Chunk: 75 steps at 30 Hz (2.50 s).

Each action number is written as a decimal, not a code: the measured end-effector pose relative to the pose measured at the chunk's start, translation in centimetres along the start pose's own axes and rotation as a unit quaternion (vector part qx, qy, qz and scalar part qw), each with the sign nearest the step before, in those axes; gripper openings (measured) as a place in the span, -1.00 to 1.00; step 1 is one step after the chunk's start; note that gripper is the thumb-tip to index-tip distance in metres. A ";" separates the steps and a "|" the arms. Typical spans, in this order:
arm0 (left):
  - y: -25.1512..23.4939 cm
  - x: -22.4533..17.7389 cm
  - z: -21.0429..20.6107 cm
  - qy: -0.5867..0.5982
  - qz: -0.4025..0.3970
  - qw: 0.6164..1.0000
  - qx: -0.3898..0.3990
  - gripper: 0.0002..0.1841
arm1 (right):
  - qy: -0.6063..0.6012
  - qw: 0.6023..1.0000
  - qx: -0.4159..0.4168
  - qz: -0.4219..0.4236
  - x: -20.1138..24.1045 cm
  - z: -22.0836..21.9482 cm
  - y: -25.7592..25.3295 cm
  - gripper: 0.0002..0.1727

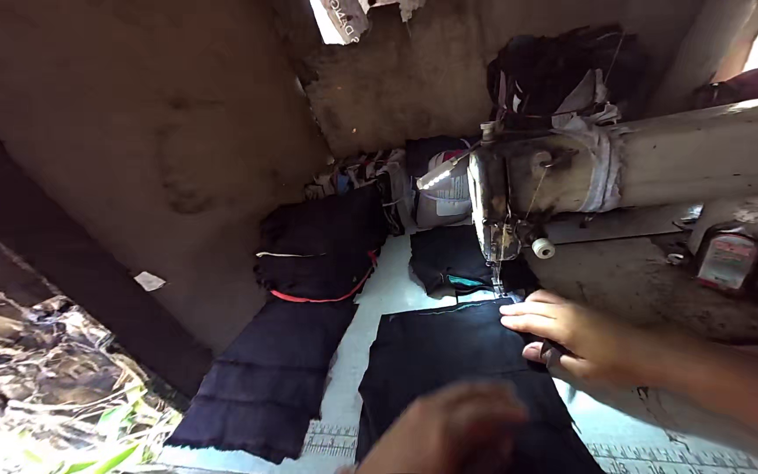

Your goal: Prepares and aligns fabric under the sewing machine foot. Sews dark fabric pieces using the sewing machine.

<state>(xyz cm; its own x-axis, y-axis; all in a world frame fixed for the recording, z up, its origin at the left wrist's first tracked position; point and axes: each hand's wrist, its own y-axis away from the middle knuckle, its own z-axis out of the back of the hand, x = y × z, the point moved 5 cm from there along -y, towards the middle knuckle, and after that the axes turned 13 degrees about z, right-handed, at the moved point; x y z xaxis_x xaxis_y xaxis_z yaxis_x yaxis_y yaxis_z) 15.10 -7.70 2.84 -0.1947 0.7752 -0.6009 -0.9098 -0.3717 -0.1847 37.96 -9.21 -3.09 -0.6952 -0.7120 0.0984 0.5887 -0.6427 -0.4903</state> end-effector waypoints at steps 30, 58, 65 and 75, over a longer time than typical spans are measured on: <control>-10.3 8.5 -1.2 -0.188 -0.008 0.978 0.087 -0.52 | 0.043 0.999 -0.021 -0.026 -1.7 0.2 0.8 -0.34; -12.0 11.0 0.4 -0.112 -0.081 0.981 0.133 -0.49 | 0.033 0.997 -0.039 0.066 0.7 -0.2 0.3 -0.25; -13.1 11.6 0.6 -0.139 0.011 0.976 0.169 -0.39 | 0.016 0.999 -0.025 0.036 0.0 -0.7 0.1 -0.20; -11.7 9.6 -0.8 -0.217 0.247 0.932 0.155 -0.43 | 0.031 0.999 -0.022 0.034 0.8 -0.1 -0.5 -0.20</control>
<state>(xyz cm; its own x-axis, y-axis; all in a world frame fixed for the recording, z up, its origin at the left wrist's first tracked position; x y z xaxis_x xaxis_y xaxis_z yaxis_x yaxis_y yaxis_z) 24.19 3.67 -1.34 -0.6866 0.7069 -0.1699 -0.7189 -0.6250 0.3043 37.07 -9.49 -2.88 -0.6800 -0.7332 0.0106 0.6169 -0.5798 -0.5323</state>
